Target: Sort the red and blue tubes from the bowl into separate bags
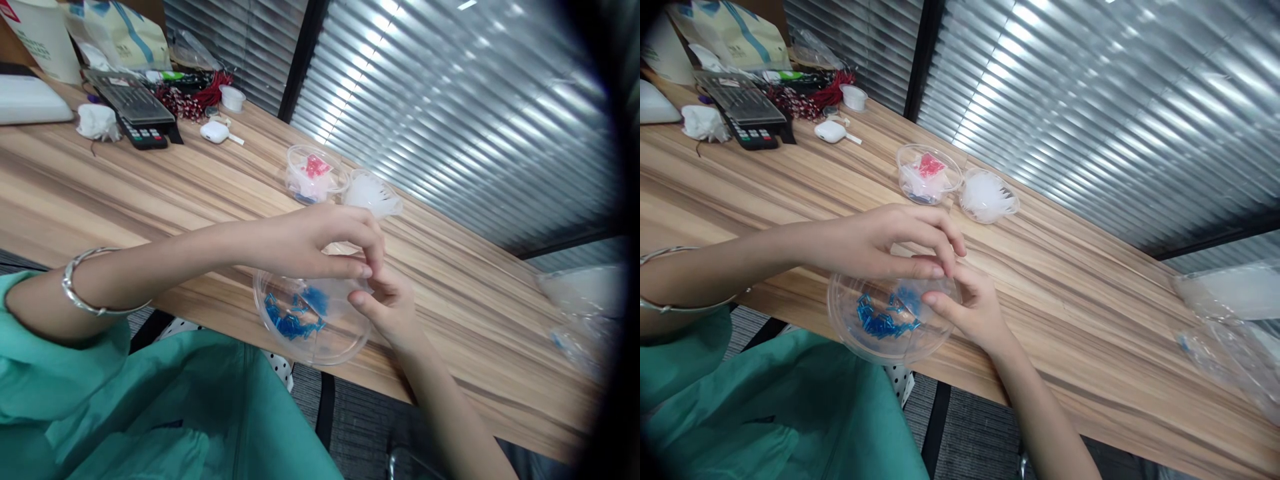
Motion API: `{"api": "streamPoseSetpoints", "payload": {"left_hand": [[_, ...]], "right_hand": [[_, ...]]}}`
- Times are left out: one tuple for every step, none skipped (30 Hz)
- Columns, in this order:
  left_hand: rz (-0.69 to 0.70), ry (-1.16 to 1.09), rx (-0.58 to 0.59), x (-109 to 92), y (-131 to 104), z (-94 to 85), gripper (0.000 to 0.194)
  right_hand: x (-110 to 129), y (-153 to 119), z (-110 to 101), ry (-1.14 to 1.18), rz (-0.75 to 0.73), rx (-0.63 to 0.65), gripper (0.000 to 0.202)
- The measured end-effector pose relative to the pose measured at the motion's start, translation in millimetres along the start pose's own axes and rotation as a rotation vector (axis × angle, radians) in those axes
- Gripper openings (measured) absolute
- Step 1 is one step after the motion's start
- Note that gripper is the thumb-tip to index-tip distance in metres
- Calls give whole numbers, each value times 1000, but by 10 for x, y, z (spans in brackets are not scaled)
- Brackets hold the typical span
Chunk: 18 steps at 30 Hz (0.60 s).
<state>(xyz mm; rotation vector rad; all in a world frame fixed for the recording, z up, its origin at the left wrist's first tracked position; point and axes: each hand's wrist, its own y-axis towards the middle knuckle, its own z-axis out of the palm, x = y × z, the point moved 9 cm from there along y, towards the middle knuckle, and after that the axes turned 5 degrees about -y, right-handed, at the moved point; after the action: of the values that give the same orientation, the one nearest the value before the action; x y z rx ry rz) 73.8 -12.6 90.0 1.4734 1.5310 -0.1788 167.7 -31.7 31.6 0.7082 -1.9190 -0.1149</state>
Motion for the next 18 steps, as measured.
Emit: {"api": "streamPoseSetpoints", "payload": {"left_hand": [[-5,9,-11,3,2,-15,16],[-12,19,-25,7,4,-33,17],[-20,26,-40,11,5,-53,19],[-27,28,-52,14,5,-68,22],[-34,23,-59,18,6,-77,23],[-41,12,-59,22,5,-78,23],[-44,1,-54,22,5,-72,22],[-45,-9,-44,19,5,-60,22],[-45,-16,-34,14,6,-48,22],[-45,-19,-26,8,6,-38,22],[-46,-22,-23,2,8,-35,21],[-47,-23,-28,-4,10,-42,21],[-53,-20,-40,-4,13,-59,20],[-65,-8,-62,2,15,-89,21],[-83,21,-92,14,16,-129,23],[-108,74,-122,34,14,-173,25],[-139,148,-140,56,11,-206,26],[-176,235,-129,85,6,-214,26]], "right_hand": [[-2,-3,-8,-12,-3,-9,40],[-1,-6,-19,-22,-7,-22,41],[1,-7,-28,-32,-10,-32,41],[5,-8,-33,-42,-14,-37,40],[7,-8,-33,-52,-14,-37,39],[8,-8,-34,-61,-11,-36,38],[7,-8,-39,-72,-6,-40,37],[7,-7,-43,-83,-4,-43,35],[10,-8,-49,-90,-5,-48,34],[14,-8,-52,-92,-8,-52,33],[18,-8,-50,-90,-14,-52,33],[22,-9,-44,-84,-18,-50,33],[20,-11,-38,-75,-17,-49,33],[13,-14,-41,-63,-12,-59,33],[-1,-18,-57,-48,0,-84,32],[-22,-26,-86,-35,17,-125,29],[-50,-37,-122,-27,40,-173,26],[-78,-49,-158,-27,63,-221,23]]}}
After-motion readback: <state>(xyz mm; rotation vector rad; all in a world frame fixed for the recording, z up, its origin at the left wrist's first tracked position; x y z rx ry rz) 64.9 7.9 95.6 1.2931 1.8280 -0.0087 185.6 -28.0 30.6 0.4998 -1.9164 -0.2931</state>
